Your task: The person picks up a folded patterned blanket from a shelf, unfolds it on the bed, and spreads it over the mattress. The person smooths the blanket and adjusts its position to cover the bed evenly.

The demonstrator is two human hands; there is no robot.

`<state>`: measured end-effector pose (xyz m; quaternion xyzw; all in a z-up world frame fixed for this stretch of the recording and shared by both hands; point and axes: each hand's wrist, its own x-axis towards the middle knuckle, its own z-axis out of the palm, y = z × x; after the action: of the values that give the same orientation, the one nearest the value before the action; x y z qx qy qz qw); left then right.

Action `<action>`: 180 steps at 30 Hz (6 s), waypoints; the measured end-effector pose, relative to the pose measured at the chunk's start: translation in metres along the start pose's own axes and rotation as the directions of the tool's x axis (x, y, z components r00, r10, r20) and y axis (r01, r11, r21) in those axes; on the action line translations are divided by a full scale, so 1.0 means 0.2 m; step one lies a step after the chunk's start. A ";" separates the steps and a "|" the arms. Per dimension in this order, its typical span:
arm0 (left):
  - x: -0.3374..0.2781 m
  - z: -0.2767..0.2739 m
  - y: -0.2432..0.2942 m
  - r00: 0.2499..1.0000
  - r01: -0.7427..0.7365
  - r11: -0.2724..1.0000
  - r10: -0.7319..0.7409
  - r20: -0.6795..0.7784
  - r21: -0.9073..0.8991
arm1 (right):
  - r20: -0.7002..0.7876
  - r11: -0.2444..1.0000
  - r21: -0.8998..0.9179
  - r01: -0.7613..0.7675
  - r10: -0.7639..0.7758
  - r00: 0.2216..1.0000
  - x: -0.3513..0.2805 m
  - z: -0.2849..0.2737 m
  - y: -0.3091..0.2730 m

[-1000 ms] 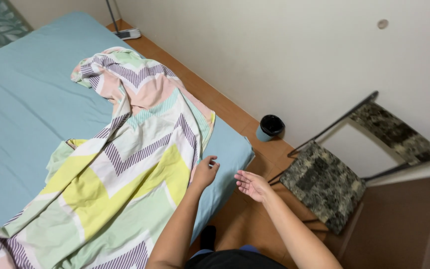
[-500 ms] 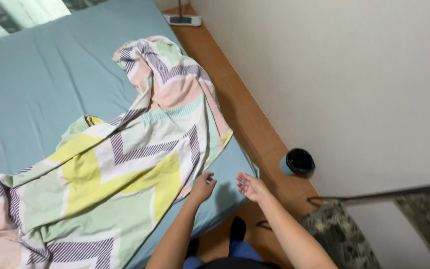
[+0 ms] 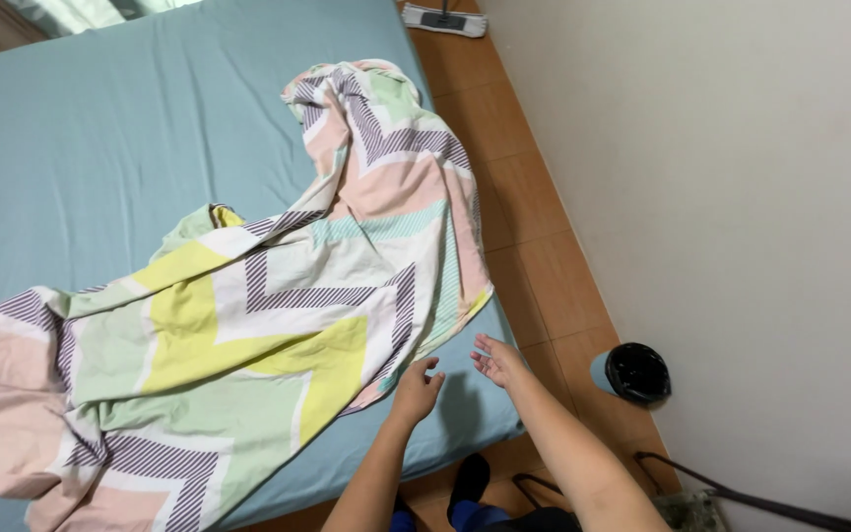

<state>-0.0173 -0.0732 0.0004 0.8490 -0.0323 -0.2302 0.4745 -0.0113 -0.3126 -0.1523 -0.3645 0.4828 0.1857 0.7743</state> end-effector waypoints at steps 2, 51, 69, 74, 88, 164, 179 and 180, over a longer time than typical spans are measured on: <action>0.02 0.01 0.00 1.000 0.004 1.000 -0.005 -0.017 -0.014 | -0.002 1.000 -0.017 -0.001 0.001 1.000 0.05 0.05 -0.03; -0.72 0.36 -0.20 0.992 -0.117 0.919 0.089 0.089 0.378 | -0.076 0.794 0.600 0.095 -0.062 0.995 -0.55 -0.57 0.91; -1.13 0.18 -0.31 0.966 -0.089 0.827 -0.063 0.250 0.555 | -0.081 0.882 0.472 0.008 0.034 0.996 -0.71 -0.62 1.40; -1.17 0.14 -0.38 0.976 -0.076 0.829 -0.053 0.213 0.554 | -0.078 0.945 0.326 0.000 0.027 0.997 -1.02 -0.45 1.21; -1.07 -0.05 -0.08 0.967 -0.256 0.893 0.234 0.105 0.371 | 0.121 0.976 0.196 0.095 -0.120 0.985 -1.19 -0.19 0.85; 2.19 -0.25 1.58 0.744 -0.137 0.896 -0.188 -0.641 -0.422 | 0.524 0.900 -0.412 0.146 0.103 0.845 -0.01 0.97 -2.97; 2.87 -0.43 1.60 0.562 -0.067 0.876 -0.363 -0.743 -0.478 | 0.510 0.779 -0.623 0.067 0.340 0.790 0.80 1.65 -3.57; 2.91 -0.44 1.62 0.544 -0.065 0.876 -0.370 -0.753 -0.478 | 0.509 0.769 -0.636 0.066 0.353 0.785 0.83 1.71 -3.61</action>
<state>0.5928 -0.3406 0.0954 0.7202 0.3250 0.1527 0.5936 0.7372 -0.5496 0.0717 -0.4799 0.1496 0.5023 0.7035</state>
